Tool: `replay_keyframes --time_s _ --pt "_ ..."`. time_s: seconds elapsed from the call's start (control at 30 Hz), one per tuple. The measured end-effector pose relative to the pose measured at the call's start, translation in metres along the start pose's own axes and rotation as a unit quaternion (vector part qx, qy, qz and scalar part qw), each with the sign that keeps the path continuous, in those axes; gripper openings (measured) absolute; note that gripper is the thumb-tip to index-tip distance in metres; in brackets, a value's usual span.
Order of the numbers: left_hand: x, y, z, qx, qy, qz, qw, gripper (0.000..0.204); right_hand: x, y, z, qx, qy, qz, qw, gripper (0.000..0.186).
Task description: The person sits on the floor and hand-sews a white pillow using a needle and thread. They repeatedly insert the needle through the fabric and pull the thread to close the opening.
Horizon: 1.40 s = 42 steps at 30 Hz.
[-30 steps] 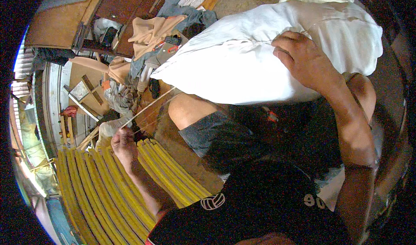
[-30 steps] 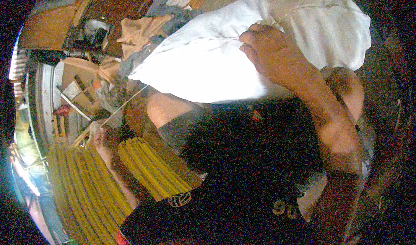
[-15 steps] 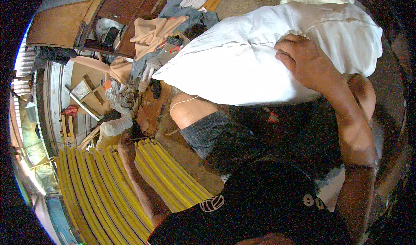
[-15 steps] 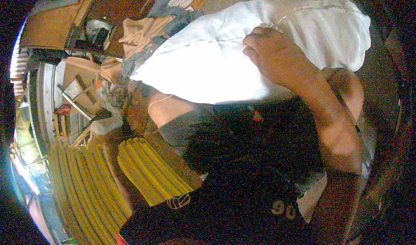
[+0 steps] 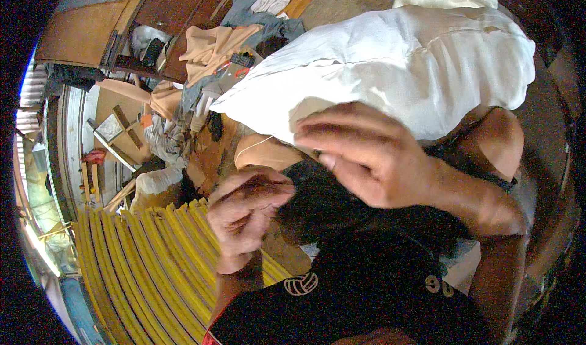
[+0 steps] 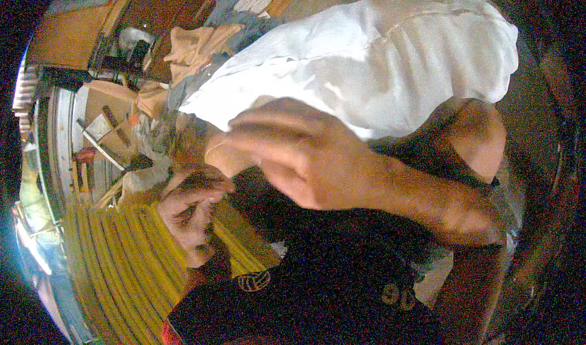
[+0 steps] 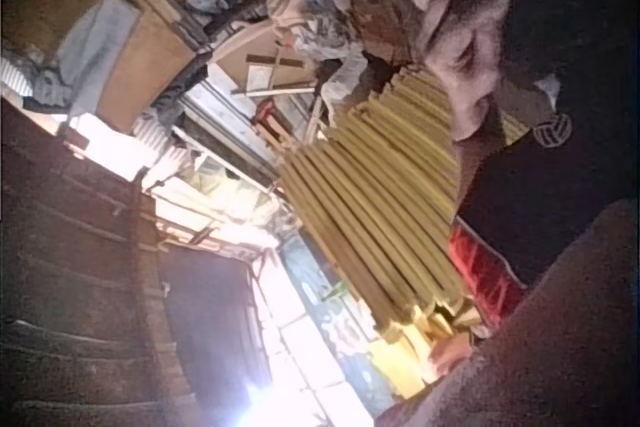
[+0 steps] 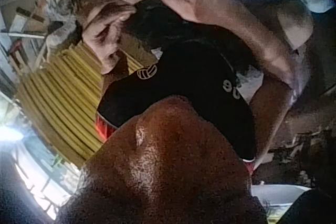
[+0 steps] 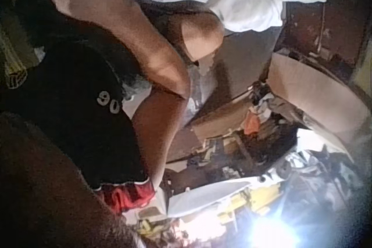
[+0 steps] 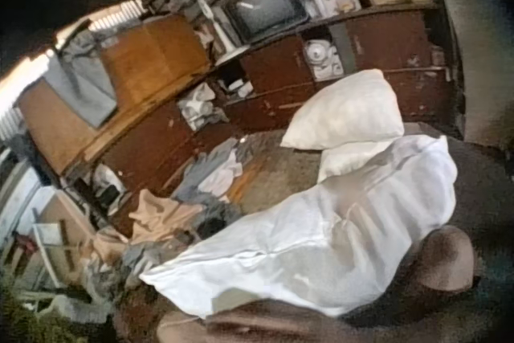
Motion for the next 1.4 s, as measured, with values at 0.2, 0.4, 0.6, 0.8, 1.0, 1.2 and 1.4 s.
replay_keyframes --time_s 0.2,0.4,0.6,0.8,1.0,1.2,1.4 --pt "-0.044 -0.015 -0.025 -0.041 0.144 0.031 0.988 0.02 -0.004 0.015 0.006 -0.121 -0.108 -0.058 0.985 0.033" --pt "-0.047 -0.024 -0.035 -0.073 0.043 0.091 0.992 0.021 0.002 0.018 0.019 -0.124 -0.1 -0.064 0.985 0.013" --pt "-0.05 -0.037 -0.037 -0.134 0.106 0.149 0.974 0.042 0.014 0.01 0.026 -0.189 -0.069 -0.026 0.979 0.011" --pt "-0.059 -0.056 0.024 -0.252 0.261 -0.026 0.932 0.033 0.063 -0.003 0.069 -0.278 -0.105 0.156 0.942 0.02" --pt "-0.061 -0.071 0.028 -0.179 0.247 -0.098 0.947 0.029 0.089 -0.008 0.1 -0.261 -0.22 0.271 0.9 0.026" --pt "-0.018 -0.107 0.031 -0.144 0.136 -0.019 0.98 0.025 0.104 -0.04 0.078 -0.275 -0.202 0.313 0.886 0.021" --pt "-0.023 -0.188 -0.058 -0.122 -0.138 -0.134 0.974 0.015 0.108 -0.069 0.064 -0.327 -0.258 0.128 0.9 0.03"
Point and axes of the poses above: each hand's wrist, its own y-axis away from the middle knuckle, its own x-axis out of the back of the hand, z = x × y, the point moved 4 cm from there along -y, towards the middle knuckle, and after that the axes turned 10 degrees about y, right-handed, at the moved point
